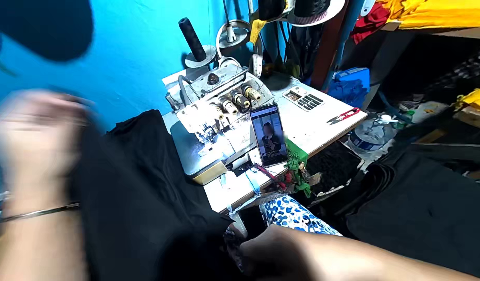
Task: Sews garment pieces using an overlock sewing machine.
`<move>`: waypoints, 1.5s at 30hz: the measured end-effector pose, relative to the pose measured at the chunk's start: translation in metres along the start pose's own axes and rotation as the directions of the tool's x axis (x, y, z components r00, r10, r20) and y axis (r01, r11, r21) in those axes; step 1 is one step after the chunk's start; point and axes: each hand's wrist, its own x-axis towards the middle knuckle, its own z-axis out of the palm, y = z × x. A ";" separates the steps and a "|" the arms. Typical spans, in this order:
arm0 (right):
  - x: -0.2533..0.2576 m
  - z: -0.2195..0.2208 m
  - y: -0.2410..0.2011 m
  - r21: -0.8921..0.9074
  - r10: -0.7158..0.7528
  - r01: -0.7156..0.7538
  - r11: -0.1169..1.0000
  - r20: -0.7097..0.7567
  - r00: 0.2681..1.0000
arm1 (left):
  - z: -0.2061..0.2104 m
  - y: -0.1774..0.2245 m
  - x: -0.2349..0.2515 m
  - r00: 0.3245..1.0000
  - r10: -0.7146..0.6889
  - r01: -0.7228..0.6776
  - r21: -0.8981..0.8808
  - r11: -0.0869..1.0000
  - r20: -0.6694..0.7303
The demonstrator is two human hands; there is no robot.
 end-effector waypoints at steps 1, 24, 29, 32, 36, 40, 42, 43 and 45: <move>-0.004 0.004 0.016 -0.134 0.221 -0.206 0.969 0.109 0.969 | 0.036 0.020 -0.007 0.982 -0.097 0.097 0.004 0.995 0.159; 0.119 -0.058 0.080 -0.154 0.007 -0.186 0.970 -0.750 0.661 | 0.116 0.060 -0.035 0.799 -0.300 0.443 -0.172 0.880 0.521; 0.098 -0.042 0.076 -0.178 -0.064 -0.065 0.982 -0.635 0.770 | 0.104 0.069 -0.045 0.907 -0.172 0.283 -0.256 0.924 0.383; 0.068 -0.030 0.066 0.150 0.066 -0.014 0.989 -0.348 0.935 | 0.087 0.067 -0.047 0.965 -0.031 0.139 -0.403 0.905 0.262; 0.053 -0.027 0.079 -0.011 0.251 -0.282 0.959 -0.418 0.873 | 0.108 0.075 -0.044 0.913 -0.209 0.287 -0.187 0.940 0.351; 0.069 -0.037 0.097 -0.273 0.025 -0.308 0.911 -0.711 0.703 | 0.131 0.069 -0.038 0.821 -0.310 0.380 -0.055 0.923 0.479; 0.078 -0.046 0.088 -0.234 0.013 -0.283 0.930 -0.749 0.663 | 0.132 0.070 -0.039 0.811 -0.313 0.400 -0.077 0.913 0.494; 0.082 -0.050 0.085 -0.211 0.019 -0.269 0.940 -0.753 0.658 | 0.132 0.072 -0.040 0.809 -0.315 0.406 -0.084 0.910 0.497; 0.091 -0.055 0.082 -0.177 -0.006 -0.206 0.963 -0.774 0.634 | 0.131 0.077 -0.039 0.805 -0.332 0.425 -0.087 0.901 0.492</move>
